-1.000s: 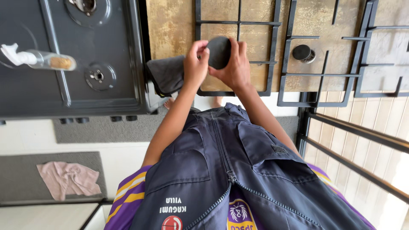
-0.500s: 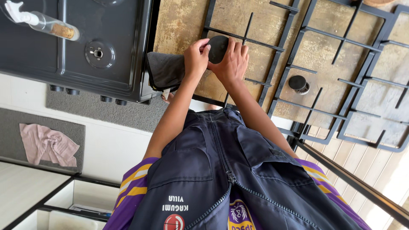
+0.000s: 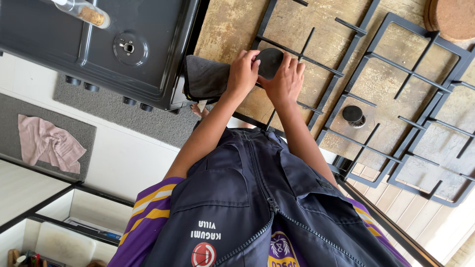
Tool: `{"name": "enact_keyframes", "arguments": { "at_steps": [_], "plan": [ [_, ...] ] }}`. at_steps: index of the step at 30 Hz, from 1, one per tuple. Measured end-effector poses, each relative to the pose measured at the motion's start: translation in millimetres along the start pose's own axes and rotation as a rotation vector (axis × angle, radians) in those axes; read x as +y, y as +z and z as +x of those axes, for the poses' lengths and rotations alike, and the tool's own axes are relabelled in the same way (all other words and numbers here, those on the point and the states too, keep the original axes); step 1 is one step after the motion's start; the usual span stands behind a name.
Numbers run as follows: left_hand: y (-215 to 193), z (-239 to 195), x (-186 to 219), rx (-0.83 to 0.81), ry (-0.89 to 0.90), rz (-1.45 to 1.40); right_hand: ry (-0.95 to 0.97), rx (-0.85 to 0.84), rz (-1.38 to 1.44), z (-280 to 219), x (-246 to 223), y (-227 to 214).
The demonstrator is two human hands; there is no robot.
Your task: The person wipes the surface of a gas stove using a paper towel and a cloth, then sprays liquid from a bottle onto the surface and continues wiping it.
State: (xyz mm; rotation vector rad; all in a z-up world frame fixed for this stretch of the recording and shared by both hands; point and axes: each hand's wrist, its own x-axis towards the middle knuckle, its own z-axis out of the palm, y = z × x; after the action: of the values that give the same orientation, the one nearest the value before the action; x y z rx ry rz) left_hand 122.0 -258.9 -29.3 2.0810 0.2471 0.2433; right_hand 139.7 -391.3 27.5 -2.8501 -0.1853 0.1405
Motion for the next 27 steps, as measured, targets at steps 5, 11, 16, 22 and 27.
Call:
{"name": "enact_keyframes", "arguments": {
  "at_steps": [5,11,16,22,27],
  "plan": [
    [-29,-16,15,0.050,0.149,-0.054,-0.067,0.133,0.078,-12,-14,-17],
    [-109,-33,-3,0.026,0.102,-0.160,-0.256,0.285,0.223,-25,-80,-19],
    [-179,-22,-61,0.009,0.035,-0.247,-0.276,0.143,0.329,-21,-169,10],
    [-264,4,-140,-0.001,0.063,-0.164,-0.314,0.074,0.426,-18,-261,58],
    [-310,15,-192,0.048,0.078,-0.038,-0.253,0.013,0.433,-26,-302,88]
  ]
}}
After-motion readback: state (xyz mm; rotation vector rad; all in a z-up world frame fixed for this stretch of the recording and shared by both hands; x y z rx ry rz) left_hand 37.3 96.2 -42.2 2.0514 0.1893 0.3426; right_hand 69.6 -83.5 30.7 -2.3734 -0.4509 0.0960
